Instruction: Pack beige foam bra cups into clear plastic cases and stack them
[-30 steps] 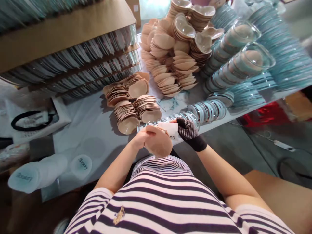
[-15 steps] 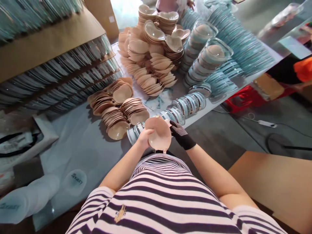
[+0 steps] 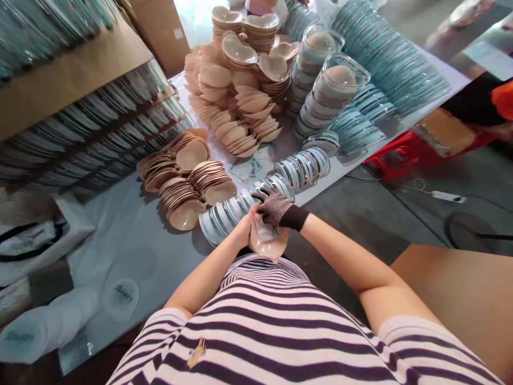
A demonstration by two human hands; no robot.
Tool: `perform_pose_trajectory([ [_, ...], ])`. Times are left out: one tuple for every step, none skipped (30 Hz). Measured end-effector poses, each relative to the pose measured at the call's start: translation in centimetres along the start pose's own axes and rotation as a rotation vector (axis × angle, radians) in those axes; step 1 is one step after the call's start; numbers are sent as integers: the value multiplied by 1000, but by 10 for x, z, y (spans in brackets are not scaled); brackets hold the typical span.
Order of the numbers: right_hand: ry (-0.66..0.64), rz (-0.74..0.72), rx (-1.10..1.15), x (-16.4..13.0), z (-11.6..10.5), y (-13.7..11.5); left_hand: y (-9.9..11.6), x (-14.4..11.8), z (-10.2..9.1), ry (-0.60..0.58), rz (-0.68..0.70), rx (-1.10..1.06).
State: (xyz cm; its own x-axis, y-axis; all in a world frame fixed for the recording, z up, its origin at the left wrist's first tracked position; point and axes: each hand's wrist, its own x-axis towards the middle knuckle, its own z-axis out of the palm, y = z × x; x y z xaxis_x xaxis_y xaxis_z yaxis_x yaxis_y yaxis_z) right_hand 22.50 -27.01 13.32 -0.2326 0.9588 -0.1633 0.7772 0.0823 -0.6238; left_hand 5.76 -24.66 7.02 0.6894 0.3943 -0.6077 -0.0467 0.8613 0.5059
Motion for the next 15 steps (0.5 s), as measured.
perform_pose_trajectory([
  [78,78,34,-1,14,2,-4,-2,-1,-44,35,10],
  [160,130,105,-6,27,5,-7,-5,-3,-84,70,35],
  [241,160,212,-13,39,8,-9,-8,-6,-115,89,69],
  [323,182,345,-22,50,11,-10,-11,-10,-139,92,103],
  [413,212,496,-31,60,12,-9,-13,-13,-145,85,134],
  [506,256,662,-41,70,10,-8,-14,-17,-126,86,157],
  [594,312,831,-49,80,6,-7,-13,-19,-78,100,170],
  [670,374,995,-56,89,-1,-6,-10,-20,-3,132,169],
  [732,431,1141,-60,99,-10,-5,-7,-19,87,179,155],
  [785,478,1257,-62,107,-19,-5,-3,-17,177,227,137],
  [830,517,1329,-61,116,-27,-7,2,-13,254,274,123],
  [875,551,1344,-59,123,-34,-9,6,-7,306,314,115],
  [923,578,1294,-56,129,-38,-13,10,-1,329,341,114],
  [965,600,1203,-52,134,-39,-18,13,5,324,353,120],
  [996,618,1098,-49,138,-38,-23,15,11,303,350,131],
])
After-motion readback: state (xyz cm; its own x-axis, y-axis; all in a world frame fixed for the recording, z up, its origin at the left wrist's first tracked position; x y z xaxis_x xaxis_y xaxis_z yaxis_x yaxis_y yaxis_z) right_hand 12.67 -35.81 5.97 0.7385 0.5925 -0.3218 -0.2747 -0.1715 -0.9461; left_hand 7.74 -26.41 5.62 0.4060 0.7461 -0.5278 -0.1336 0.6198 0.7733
